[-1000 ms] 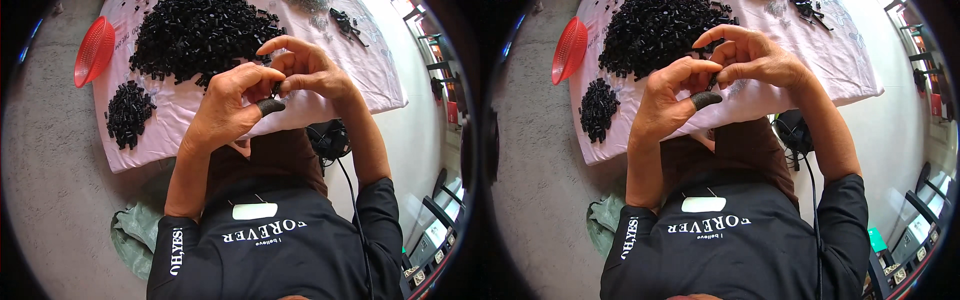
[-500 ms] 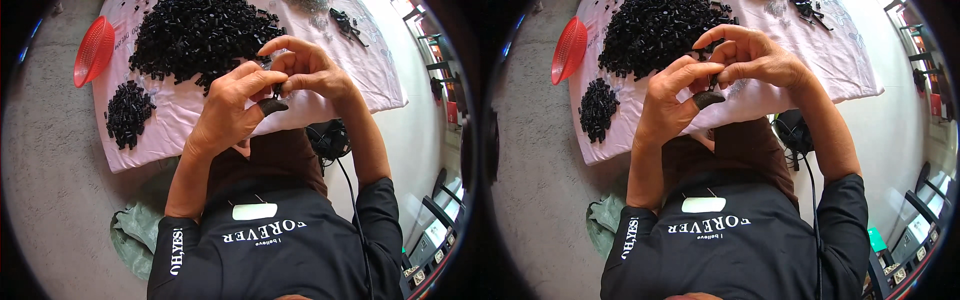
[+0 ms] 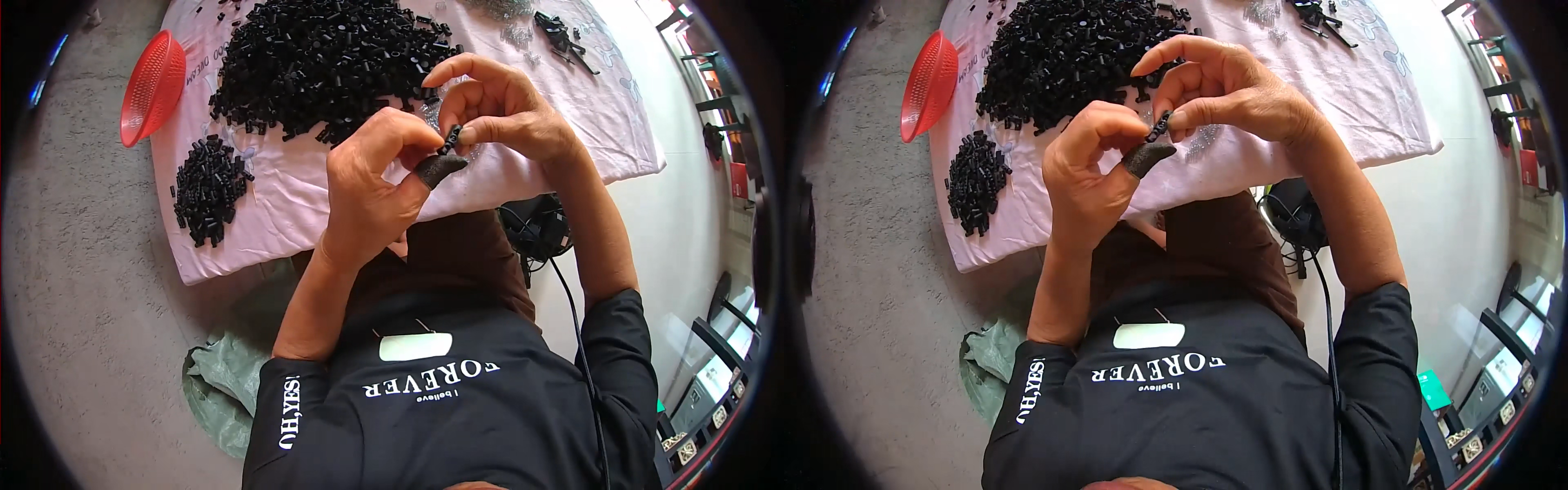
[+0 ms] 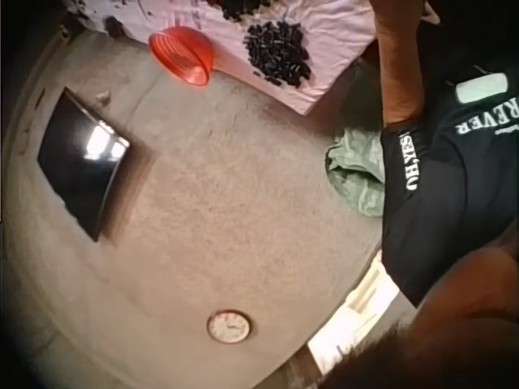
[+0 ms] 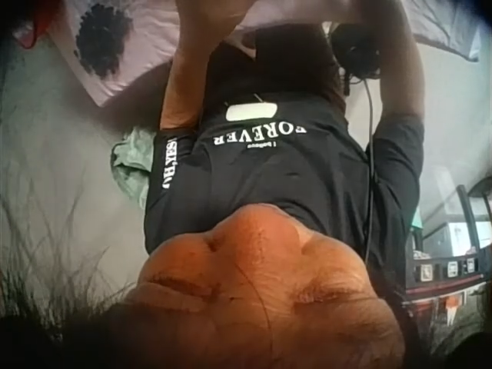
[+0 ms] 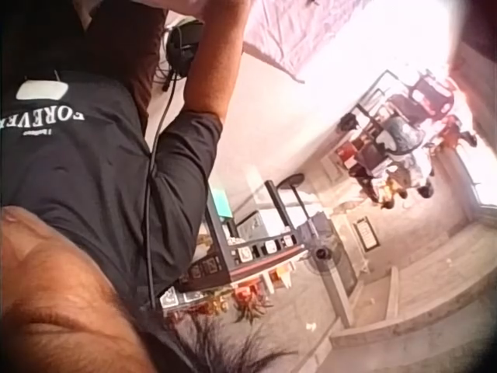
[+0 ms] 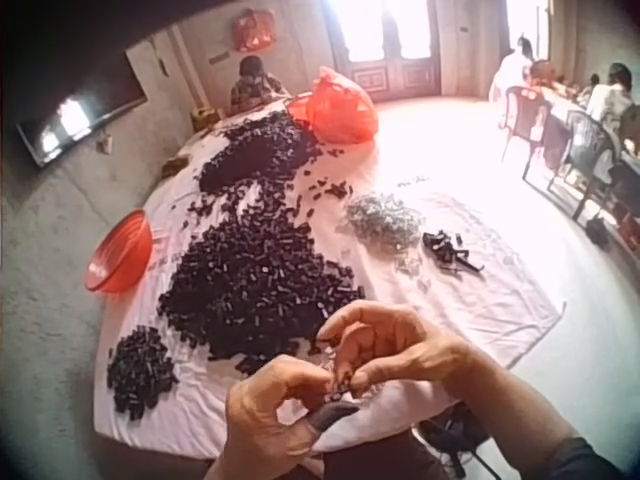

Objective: The person assembles plastic components by hand, spreads small springs onto the table, and fits the springs into the plastic parts.

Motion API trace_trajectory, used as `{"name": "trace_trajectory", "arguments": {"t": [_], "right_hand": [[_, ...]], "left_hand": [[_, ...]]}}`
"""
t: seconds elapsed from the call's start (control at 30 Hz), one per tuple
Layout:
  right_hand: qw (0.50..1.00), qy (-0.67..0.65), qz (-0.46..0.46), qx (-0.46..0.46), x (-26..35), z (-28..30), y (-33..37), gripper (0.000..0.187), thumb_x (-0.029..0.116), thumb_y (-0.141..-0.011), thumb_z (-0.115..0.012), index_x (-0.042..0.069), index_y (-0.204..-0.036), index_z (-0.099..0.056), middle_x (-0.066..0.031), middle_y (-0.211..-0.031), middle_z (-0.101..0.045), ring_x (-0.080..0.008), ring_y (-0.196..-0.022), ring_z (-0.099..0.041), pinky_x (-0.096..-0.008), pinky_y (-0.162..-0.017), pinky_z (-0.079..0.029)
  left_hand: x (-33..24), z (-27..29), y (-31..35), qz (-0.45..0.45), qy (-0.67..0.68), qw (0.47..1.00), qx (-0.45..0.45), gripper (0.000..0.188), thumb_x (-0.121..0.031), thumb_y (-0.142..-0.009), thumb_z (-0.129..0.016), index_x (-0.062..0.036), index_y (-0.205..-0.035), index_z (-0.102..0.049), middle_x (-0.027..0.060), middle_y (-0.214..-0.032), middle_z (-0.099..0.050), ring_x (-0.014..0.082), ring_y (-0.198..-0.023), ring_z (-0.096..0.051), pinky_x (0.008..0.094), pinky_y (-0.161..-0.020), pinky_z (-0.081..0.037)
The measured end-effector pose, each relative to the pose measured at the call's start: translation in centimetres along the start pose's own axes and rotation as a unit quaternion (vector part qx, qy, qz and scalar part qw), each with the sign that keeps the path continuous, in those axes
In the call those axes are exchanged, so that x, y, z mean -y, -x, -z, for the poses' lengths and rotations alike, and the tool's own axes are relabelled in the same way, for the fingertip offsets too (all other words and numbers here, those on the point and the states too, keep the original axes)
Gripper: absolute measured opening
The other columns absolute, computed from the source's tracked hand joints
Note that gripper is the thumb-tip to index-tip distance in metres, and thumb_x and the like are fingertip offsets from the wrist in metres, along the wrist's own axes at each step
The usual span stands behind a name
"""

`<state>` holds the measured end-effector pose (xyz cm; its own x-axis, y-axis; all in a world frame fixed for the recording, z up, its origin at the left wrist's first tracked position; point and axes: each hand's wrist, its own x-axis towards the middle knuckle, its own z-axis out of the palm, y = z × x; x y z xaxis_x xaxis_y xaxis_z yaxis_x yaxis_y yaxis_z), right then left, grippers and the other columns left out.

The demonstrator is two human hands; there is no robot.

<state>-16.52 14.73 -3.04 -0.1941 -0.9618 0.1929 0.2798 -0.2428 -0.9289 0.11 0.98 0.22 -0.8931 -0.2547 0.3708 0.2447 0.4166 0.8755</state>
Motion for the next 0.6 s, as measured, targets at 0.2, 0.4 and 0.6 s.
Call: {"name": "trace_trajectory", "arguments": {"t": [0.2, 0.4, 0.6], "right_hand": [[1.000, -0.002, 0.003, -0.007, 0.05, -0.12, -0.02, 0.053, 0.007, -0.085, -0.074, 0.003, -0.133, -0.052, -0.0088, -0.095, -0.069, -0.0105, -0.085, -0.067, -0.0232, -0.077, -0.055], [1.000, 0.021, 0.007, -0.010, -0.08, -0.08, -0.08, 0.052, 0.007, -0.086, -0.074, 0.003, -0.133, -0.052, -0.0089, -0.095, -0.069, -0.0106, -0.085, -0.067, -0.0229, -0.077, -0.055], [1.000, 0.013, 0.000, -0.005, 0.05, -0.11, 0.01, 0.053, 0.007, -0.085, -0.075, 0.003, -0.132, -0.052, -0.0091, -0.096, -0.069, -0.0108, -0.085, -0.067, -0.0236, -0.076, -0.055]], "left_hand": [[-0.03, 0.29, -0.07, -0.084, -0.073, 0.993, -0.024, 0.025, 0.012, -0.067, -0.071, -0.0014, -0.086, -0.065, 0.0087, -0.084, -0.065, 0.0147, -0.070, -0.065, 0.0255, -0.060, -0.054], [0.02, 0.15, 0.10, -0.105, -0.101, 0.989, -0.030, 0.024, 0.014, -0.066, -0.070, -0.0007, -0.084, -0.066, 0.0101, -0.084, -0.066, 0.0151, -0.070, -0.065, 0.0255, -0.058, -0.054], [-0.14, 0.42, -0.02, -0.075, -0.100, 0.992, -0.009, 0.029, 0.015, -0.064, -0.068, -0.0017, -0.087, -0.066, 0.0087, -0.087, -0.064, 0.0146, -0.072, -0.065, 0.0261, -0.061, -0.054]]}}
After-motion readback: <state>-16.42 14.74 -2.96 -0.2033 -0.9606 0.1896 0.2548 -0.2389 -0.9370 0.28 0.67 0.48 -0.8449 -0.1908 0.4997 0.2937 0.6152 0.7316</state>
